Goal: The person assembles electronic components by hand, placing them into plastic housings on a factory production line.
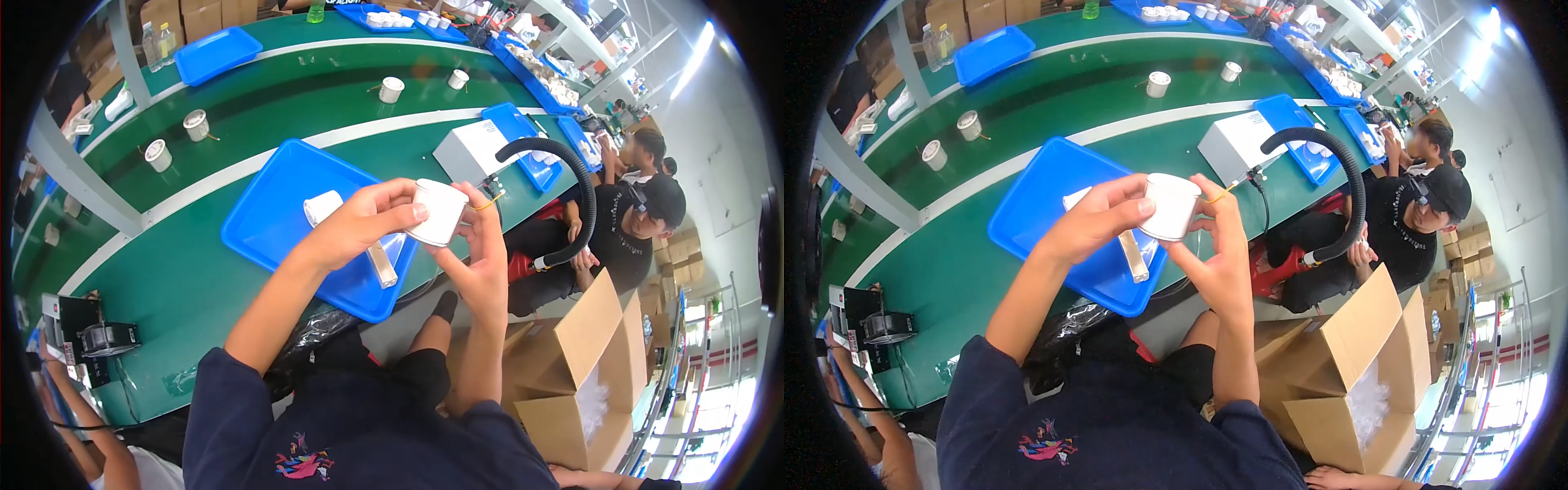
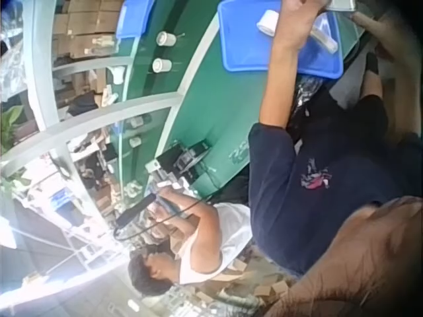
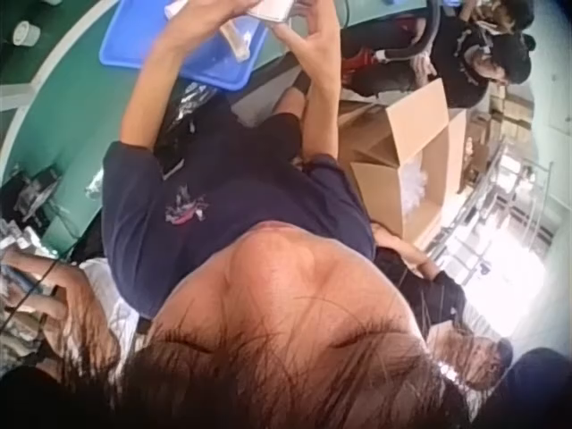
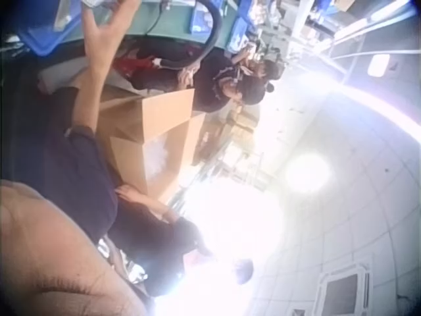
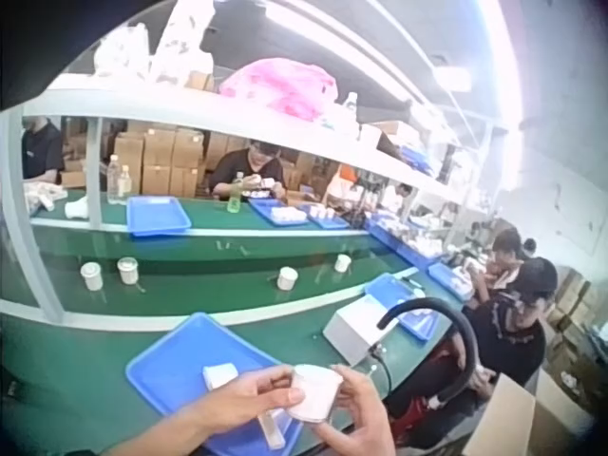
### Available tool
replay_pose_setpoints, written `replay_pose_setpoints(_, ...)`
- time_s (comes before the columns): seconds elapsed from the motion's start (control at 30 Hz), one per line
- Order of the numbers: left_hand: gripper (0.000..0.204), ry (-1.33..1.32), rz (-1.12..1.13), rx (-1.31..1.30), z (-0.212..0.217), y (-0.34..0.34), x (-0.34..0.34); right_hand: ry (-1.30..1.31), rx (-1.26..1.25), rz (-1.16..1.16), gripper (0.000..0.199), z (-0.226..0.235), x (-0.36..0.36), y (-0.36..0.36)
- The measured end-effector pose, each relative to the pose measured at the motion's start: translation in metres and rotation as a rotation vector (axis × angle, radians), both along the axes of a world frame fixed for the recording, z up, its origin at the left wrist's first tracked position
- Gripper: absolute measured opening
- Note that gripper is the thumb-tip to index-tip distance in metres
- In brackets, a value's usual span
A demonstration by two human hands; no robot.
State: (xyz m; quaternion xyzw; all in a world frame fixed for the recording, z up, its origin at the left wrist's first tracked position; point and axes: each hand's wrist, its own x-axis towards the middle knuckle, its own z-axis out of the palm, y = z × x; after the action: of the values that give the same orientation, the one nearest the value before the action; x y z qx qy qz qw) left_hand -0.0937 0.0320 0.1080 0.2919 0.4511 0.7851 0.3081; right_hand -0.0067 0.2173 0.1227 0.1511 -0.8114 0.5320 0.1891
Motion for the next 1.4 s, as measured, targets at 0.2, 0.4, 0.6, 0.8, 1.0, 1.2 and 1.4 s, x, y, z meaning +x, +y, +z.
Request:
replay_pose_setpoints(0.2, 0.053, 0.643, 0.647, -0.392, -0.003, 0.013, 0.01, -0.207, -0.384, -0.264, 0.075, 0.006, 0.015, -0.008)
replay_pose_setpoints(0.4, 0.057, 1.088, 0.796, -0.401, -0.013, 0.029, 0.014, -0.252, -0.501, 0.003, 0.07, -0.011, -0.008, -0.018)
replay_pose_setpoints(0.6, 0.066, 0.866, 0.592, -0.263, -0.017, 0.027, 0.015, -0.237, -0.62, -0.039, 0.07, -0.025, -0.017, 0.003)
replay_pose_setpoints(0.8, 0.057, -0.008, 0.093, 0.036, -0.028, 0.018, -0.004, -0.194, -0.463, 0.102, 0.078, -0.005, -0.02, 0.008)
replay_pose_setpoints(1.0, 0.057, 0.241, 0.23, -0.024, -0.009, 0.0, -0.012, -0.207, -0.431, 0.136, 0.067, 0.004, -0.029, 0.002)
replay_pose_setpoints(1.2, 0.059, 0.781, 0.736, -0.155, 0.001, -0.012, -0.019, -0.285, -0.351, 0.125, 0.052, 0.021, -0.077, -0.027)
replay_pose_setpoints(1.4, 0.065, 0.776, 0.946, -0.305, 0.004, -0.063, -0.032, -0.456, -0.389, 0.424, 0.045, 0.042, -0.145, -0.073)
